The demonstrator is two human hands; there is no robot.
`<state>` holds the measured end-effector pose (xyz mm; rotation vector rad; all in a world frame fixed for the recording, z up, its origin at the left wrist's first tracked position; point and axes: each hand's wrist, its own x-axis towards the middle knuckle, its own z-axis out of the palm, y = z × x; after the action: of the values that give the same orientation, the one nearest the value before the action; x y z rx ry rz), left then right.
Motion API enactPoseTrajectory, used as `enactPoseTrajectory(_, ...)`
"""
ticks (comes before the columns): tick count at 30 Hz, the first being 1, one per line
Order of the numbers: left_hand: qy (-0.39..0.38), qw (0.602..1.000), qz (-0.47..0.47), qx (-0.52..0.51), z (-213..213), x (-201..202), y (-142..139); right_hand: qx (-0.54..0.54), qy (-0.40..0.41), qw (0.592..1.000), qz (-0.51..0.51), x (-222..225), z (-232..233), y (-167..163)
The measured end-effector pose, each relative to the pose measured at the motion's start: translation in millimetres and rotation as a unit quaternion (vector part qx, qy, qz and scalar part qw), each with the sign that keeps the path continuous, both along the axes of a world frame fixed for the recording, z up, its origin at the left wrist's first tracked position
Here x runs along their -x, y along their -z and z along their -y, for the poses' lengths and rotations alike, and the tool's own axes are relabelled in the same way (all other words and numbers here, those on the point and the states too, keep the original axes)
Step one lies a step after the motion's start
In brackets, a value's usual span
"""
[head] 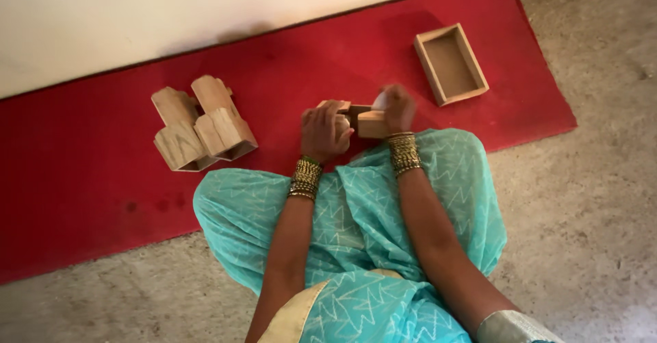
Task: The person sits on a red mat on the floor and wipes a set of wooden objects, including open boxes and shaped wooden pieces, one at a time with a white cloth, turning each item to wipe its surfaces and setting it aside before picking up the next.
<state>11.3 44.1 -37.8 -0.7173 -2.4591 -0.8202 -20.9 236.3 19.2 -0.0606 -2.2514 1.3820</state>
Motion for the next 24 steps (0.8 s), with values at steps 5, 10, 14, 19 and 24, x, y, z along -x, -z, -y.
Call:
enactPoseTrajectory(5,-0.058,0.998,0.004,0.022,-5.7,-4.4,-5.3,-0.407,-0.048,0.912,0.014,-9.3,5.4,10.8)
enactPoseTrajectory(10,-0.100,0.995,0.002,0.013,-12.1,-16.5,-5.2,-0.419,-0.058,0.896,0.137,-12.5,-11.7,15.0)
enactPoseTrajectory(14,-0.152,0.988,0.008,0.016,-18.0,-22.4,-4.1,-0.361,-0.020,0.919,0.158,-11.7,-25.4,14.9)
enactPoseTrajectory(19,-0.170,0.985,0.015,0.027,-21.3,-23.8,0.0,-0.534,-0.045,0.843,0.042,-11.1,-17.1,15.4)
enactPoseTrajectory(24,-0.275,0.953,0.094,-0.091,-39.1,-46.0,11.0,-0.445,-0.223,0.866,0.041,-10.6,4.3,12.0)
